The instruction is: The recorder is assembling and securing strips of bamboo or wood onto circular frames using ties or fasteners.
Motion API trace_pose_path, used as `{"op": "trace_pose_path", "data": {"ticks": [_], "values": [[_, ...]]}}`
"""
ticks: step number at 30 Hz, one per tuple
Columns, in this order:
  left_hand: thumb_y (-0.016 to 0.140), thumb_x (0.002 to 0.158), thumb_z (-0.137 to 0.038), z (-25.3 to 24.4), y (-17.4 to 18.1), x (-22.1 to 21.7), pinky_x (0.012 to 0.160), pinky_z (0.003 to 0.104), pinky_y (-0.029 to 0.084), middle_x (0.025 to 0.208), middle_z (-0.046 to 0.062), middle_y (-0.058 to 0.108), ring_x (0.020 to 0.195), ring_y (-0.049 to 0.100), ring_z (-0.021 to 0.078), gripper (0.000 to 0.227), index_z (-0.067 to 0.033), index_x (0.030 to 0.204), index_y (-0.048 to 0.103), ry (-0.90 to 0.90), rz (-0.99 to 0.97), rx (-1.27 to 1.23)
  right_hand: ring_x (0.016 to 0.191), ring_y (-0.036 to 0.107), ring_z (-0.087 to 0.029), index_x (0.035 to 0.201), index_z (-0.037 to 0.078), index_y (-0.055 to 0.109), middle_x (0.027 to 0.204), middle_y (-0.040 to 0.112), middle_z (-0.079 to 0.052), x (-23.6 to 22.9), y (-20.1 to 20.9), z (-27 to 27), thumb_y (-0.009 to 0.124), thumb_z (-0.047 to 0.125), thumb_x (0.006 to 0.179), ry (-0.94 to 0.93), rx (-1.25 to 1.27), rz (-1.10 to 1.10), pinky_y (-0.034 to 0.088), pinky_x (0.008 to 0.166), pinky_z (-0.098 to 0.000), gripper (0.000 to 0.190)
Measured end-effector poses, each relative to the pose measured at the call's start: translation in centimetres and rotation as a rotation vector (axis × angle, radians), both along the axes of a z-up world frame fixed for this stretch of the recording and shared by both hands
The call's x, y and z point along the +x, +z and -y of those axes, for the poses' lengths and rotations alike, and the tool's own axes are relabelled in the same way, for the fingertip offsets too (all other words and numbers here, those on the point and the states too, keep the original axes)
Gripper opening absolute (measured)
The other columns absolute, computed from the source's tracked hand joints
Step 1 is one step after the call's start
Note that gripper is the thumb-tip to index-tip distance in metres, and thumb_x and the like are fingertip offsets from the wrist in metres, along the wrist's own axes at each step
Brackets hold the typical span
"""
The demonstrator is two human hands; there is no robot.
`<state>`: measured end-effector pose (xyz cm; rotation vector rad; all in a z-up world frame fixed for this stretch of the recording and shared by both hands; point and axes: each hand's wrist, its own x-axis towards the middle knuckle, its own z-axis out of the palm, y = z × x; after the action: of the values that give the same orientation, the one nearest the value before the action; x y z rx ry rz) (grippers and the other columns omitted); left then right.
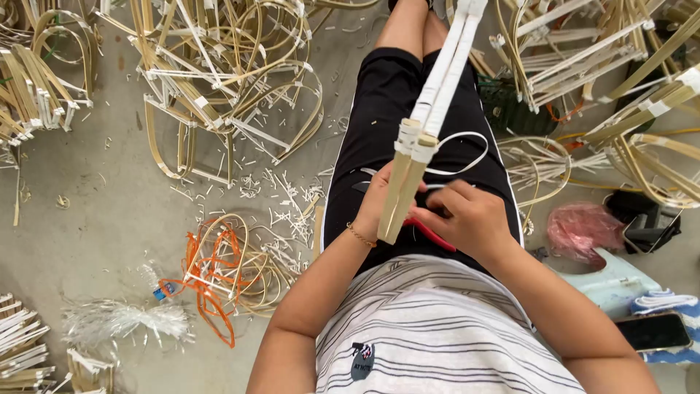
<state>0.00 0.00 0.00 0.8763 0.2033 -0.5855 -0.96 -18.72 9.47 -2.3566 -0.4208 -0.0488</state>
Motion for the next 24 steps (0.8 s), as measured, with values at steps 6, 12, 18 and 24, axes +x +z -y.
{"op": "trace_pose_path", "data": {"ticks": [6, 12, 18, 24], "values": [[0.061, 0.109, -0.023, 0.7, 1.9, 0.8, 0.042, 0.025, 0.048, 0.08, 0.004, 0.064, 0.052, 0.061, 0.0121, 0.021, -0.0029, 0.105, 0.061, 0.071, -0.069, 0.051, 0.079, 0.066, -0.024, 0.092, 0.009, 0.07, 0.091, 0.067, -0.004, 2.4, -0.2, -1.4, 0.083, 0.016, 0.083, 0.137, -0.086, 0.341, 0.053, 0.072, -0.0367, 0.017], [0.056, 0.104, -0.021, -0.4, -0.5, 2.7, 0.043, 0.026, 0.049, 0.083, 0.006, 0.066, 0.048, 0.058, 0.012, 0.022, -0.0018, 0.113, 0.062, 0.094, -0.061, 0.08, 0.078, 0.07, -0.016, 0.077, 0.018, 0.066, 0.087, 0.072, 0.004, -1.7, 1.6, 3.5, 0.073, 0.012, 0.077, 0.742, 0.615, -0.081, 0.053, 0.071, -0.0317, 0.009], [0.056, 0.106, -0.02, 0.8, 1.8, 2.5, 0.044, 0.024, 0.048, 0.083, 0.004, 0.066, 0.05, 0.059, 0.0114, 0.02, -0.0018, 0.112, 0.062, 0.018, 0.009, -0.019, 0.113, 0.069, -0.028, 0.116, 0.0, 0.071, 0.119, 0.071, -0.012, 1.6, 0.3, 2.5, 0.072, 0.004, 0.089, 0.322, 0.229, 0.145, 0.057, 0.098, -0.0378, 0.028], [0.056, 0.107, -0.019, 1.4, 1.6, 2.3, 0.071, 0.021, 0.053, 0.09, 0.001, 0.066, 0.079, 0.062, 0.0061, 0.018, -0.003, 0.112, 0.063, 0.074, 0.007, 0.013, 0.121, 0.064, -0.029, 0.119, 0.007, 0.07, 0.126, 0.066, -0.012, 2.1, 0.8, 1.0, 0.08, 0.016, 0.09, 0.351, 0.101, 0.536, 0.051, 0.106, -0.0447, 0.031]]}}
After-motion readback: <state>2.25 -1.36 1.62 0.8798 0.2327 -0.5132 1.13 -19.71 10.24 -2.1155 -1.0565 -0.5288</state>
